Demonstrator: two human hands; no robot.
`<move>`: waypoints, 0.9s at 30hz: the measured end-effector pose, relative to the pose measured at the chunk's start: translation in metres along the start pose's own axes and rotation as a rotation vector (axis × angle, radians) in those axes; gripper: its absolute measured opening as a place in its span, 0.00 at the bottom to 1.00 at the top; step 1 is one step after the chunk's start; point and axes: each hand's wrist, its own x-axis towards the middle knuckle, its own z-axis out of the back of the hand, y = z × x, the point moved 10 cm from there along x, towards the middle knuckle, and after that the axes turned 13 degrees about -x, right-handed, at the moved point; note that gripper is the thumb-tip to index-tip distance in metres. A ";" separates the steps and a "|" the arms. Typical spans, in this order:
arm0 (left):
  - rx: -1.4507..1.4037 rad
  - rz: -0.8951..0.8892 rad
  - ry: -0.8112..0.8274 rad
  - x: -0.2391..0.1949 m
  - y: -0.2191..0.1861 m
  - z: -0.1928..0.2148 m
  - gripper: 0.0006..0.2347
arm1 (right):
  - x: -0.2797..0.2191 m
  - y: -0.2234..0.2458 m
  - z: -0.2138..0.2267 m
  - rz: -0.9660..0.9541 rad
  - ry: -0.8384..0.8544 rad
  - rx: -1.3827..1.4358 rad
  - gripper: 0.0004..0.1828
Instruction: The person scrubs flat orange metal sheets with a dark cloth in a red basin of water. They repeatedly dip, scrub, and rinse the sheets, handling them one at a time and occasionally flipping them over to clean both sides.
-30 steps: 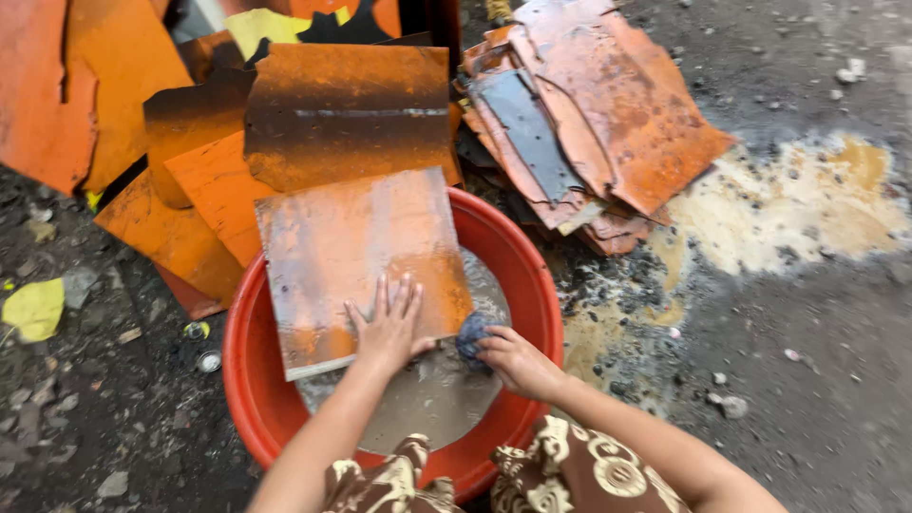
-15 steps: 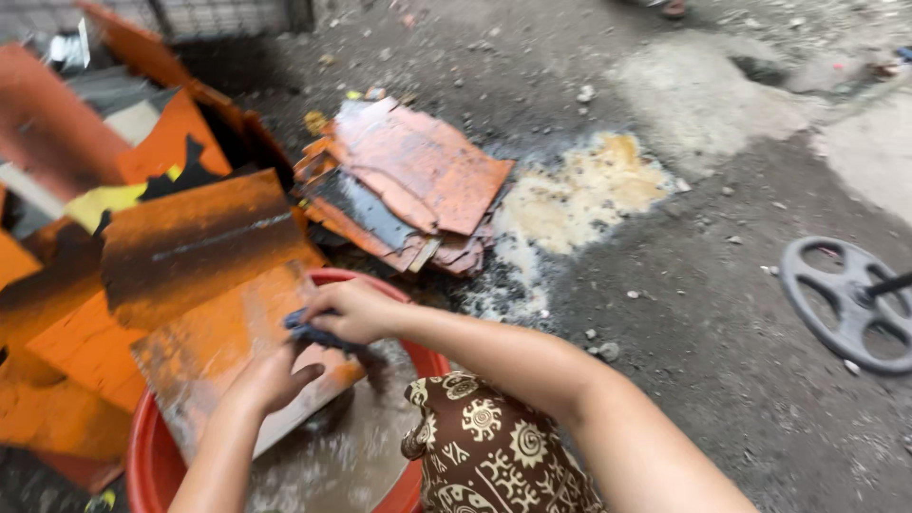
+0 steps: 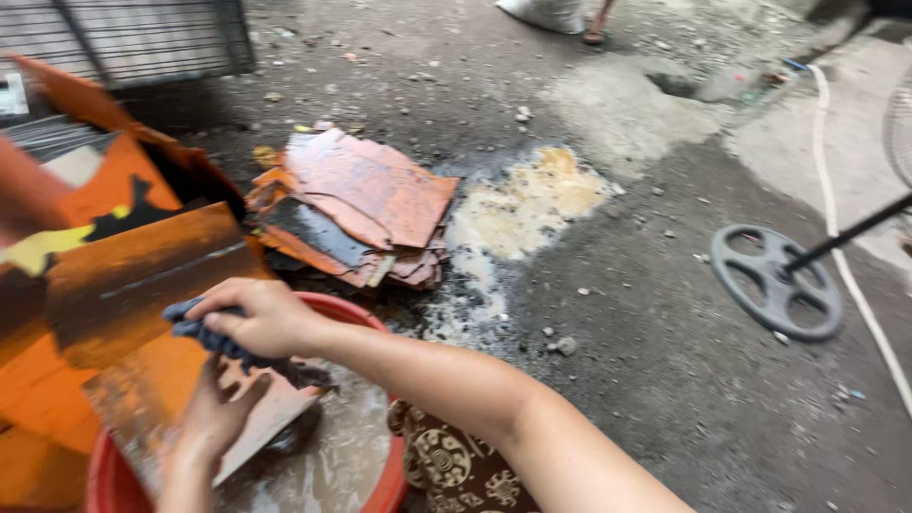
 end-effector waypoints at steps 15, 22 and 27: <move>-0.604 -0.019 -0.096 0.026 -0.046 0.007 0.14 | 0.004 -0.011 0.019 0.007 0.114 0.503 0.15; -0.845 -0.084 -0.131 0.036 -0.063 0.028 0.15 | 0.015 -0.092 -0.022 -0.345 0.229 0.698 0.19; -0.981 -0.182 -0.159 0.037 -0.067 0.033 0.19 | 0.025 -0.088 -0.026 -0.268 0.204 0.616 0.18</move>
